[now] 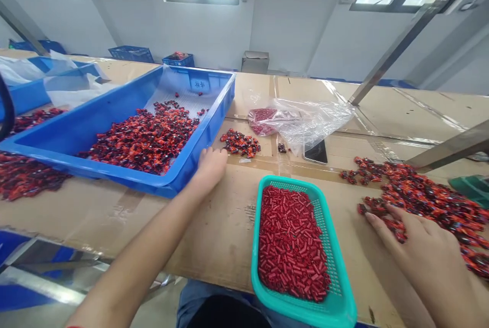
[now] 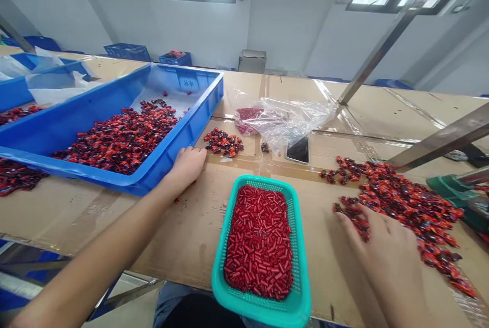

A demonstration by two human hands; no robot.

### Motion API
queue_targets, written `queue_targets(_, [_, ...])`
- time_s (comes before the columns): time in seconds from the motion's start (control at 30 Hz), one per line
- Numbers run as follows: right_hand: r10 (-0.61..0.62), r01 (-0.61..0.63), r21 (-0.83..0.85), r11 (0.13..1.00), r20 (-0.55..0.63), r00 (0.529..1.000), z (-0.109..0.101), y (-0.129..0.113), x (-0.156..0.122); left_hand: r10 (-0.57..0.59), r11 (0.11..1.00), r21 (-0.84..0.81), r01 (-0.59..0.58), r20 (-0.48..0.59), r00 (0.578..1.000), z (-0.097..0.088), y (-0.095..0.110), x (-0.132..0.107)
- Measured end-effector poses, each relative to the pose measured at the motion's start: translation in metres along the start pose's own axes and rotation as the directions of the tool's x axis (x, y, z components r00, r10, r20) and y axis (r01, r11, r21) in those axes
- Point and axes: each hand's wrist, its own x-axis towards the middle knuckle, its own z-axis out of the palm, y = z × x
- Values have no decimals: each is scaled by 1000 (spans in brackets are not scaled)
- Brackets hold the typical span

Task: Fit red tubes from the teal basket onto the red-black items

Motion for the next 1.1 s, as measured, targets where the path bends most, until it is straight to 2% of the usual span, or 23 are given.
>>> queue_targets(0.1, [-96,96,-30,995,3,995,-1,-43,-13,-3,999,-39,3,2,1000,1,0,5])
queue_targets(0.13, [-192,191,29,981,14,981,-1,-63,-17,4,998,-64,-4,-9,1000,0,0,4])
queue_targets(0.2, [-377,362,127,924,124,918,2,-101,-21,35,991,-131,-41,-49,998,-3,0,0])
queue_targets(0.23, [-422,403,132,905,186,887,5,-117,-22,62,982,-174,-74,-76,995,-5,1,-4])
queue_targets(0.27, [-448,431,122,894,237,862,9,-131,-22,96,968,-221,-118,-107,990,-7,1,-10])
queue_targets(0.33, [-447,448,67,891,298,844,19,-147,-22,175,919,-325,-225,-175,969,-13,4,-28])
queue_targets(0.47, [-418,449,-23,893,326,848,38,-150,-22,284,762,-509,-400,-292,913,-21,14,-80])
queue_targets(0.57, [-435,462,-3,887,333,837,43,-147,-21,268,681,-598,-422,-333,904,-21,22,-117])
queue_targets(0.67, [-455,459,65,886,313,834,40,-146,-19,231,629,-664,-405,-338,913,-20,29,-139])
queue_targets(0.83, [-465,419,210,883,273,842,25,-148,-14,234,596,-682,-425,-359,904,-23,34,-151])
queue_targets(0.93, [-439,345,360,867,226,870,14,-153,-13,248,592,-669,-450,-380,891,-23,36,-155])
queue_targets(1.1, [-389,211,632,746,157,908,5,-166,-19,235,523,-727,-445,-378,895,-25,43,-160])
